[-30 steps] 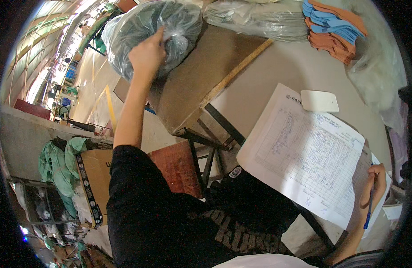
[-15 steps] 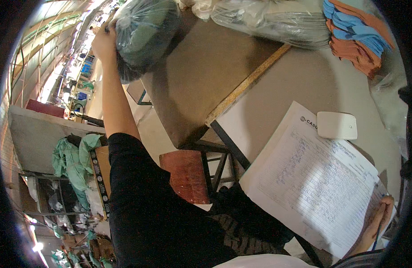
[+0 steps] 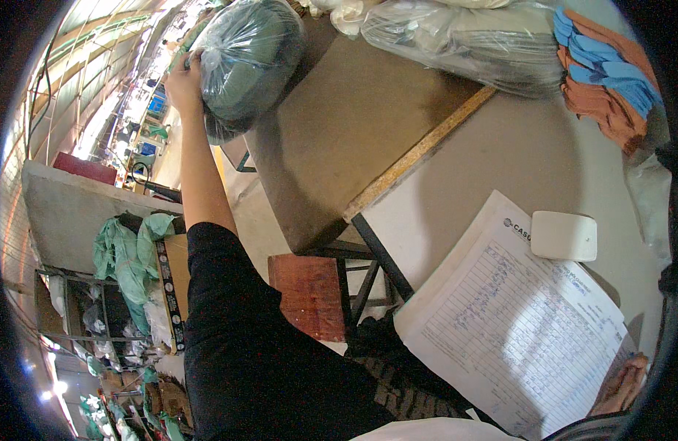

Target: The person sits at a table in a warehouse and inspects several plastic bags containing gloves. They open a bag of white gloves, check the contents, and then examine an orange glove-shaped paper cutout. The person writes on a document with a pen while handling the items.

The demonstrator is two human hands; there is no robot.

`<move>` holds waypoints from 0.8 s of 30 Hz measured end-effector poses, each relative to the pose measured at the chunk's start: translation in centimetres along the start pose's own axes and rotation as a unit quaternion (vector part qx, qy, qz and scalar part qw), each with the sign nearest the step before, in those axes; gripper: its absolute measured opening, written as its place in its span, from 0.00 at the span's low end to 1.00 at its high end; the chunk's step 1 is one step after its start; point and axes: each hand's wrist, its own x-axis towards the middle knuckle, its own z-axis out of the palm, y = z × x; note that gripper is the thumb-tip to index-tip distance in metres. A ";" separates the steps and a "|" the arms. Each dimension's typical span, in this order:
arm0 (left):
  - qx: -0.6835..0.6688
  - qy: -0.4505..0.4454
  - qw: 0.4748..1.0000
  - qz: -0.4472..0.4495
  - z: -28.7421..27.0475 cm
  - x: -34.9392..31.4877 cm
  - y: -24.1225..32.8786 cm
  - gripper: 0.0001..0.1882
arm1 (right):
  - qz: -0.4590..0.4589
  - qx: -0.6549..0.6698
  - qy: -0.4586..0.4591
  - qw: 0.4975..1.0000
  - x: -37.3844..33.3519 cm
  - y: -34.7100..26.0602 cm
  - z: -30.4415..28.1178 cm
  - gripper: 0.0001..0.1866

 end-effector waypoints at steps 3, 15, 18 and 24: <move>-0.011 -0.022 0.999 -0.031 -0.7 -1.2 0.9 0.23 | -0.001 0.014 -0.017 1.000 0.0 0.3 -0.3 0.05; -0.090 0.068 0.993 0.025 -2.0 -8.3 4.8 0.11 | -0.044 0.073 -0.120 0.989 0.4 0.5 -0.6 0.04; -0.119 0.079 0.989 0.038 -2.7 -9.8 5.5 0.10 | -0.044 0.076 -0.112 0.990 0.6 0.4 -0.2 0.05; -0.191 0.041 0.981 0.012 -4.7 -12.6 7.7 0.13 | -0.148 0.048 -0.115 0.981 0.2 -0.4 1.2 0.06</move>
